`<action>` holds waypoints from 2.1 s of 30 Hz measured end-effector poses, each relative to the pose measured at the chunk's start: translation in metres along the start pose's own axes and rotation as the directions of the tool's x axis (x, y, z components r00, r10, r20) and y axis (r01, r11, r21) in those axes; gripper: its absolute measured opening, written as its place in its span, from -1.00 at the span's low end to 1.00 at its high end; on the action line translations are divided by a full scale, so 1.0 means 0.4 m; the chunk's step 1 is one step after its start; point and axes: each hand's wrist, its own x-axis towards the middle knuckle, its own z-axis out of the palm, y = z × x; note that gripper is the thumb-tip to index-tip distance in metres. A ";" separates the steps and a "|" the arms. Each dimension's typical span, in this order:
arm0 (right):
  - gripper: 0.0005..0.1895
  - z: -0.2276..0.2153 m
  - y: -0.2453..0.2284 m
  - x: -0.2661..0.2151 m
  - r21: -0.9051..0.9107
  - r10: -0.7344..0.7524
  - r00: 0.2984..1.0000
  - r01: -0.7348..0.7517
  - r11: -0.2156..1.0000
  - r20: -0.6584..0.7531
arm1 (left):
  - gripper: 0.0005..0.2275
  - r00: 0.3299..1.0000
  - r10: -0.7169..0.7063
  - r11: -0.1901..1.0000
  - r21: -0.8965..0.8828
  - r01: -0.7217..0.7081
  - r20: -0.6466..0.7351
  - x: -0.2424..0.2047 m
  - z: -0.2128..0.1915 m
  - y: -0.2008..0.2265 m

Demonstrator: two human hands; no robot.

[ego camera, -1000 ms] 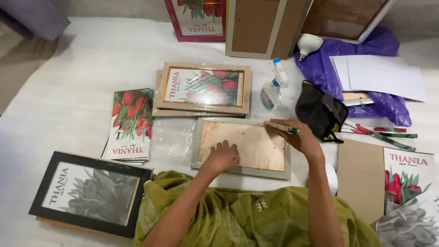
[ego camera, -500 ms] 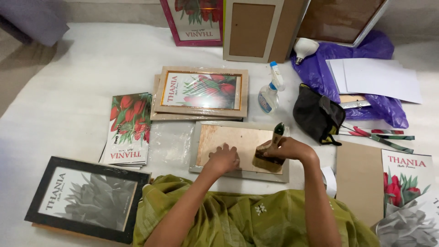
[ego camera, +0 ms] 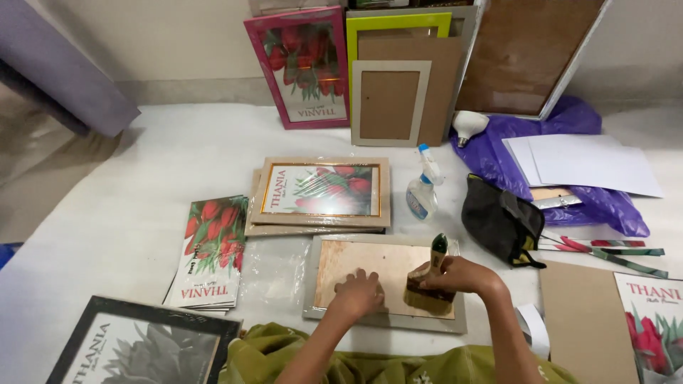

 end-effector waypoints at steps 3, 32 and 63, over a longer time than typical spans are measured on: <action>-0.31 -0.006 0.009 0.005 0.011 -0.009 1.000 0.009 1.000 0.005 | -0.58 0.999 0.011 1.000 0.002 -0.011 -0.039 -0.002 -0.016 0.006; -0.88 0.177 -0.246 -0.087 -0.330 -0.609 0.758 0.527 0.783 -0.235 | -0.79 0.641 0.124 0.906 -0.177 -0.385 -0.757 -0.328 -0.526 0.078; -0.64 0.301 -0.228 -0.048 0.129 -0.642 0.712 0.692 0.710 -0.285 | -0.54 0.233 0.260 0.620 -0.023 -0.784 -0.937 -0.383 -0.533 0.115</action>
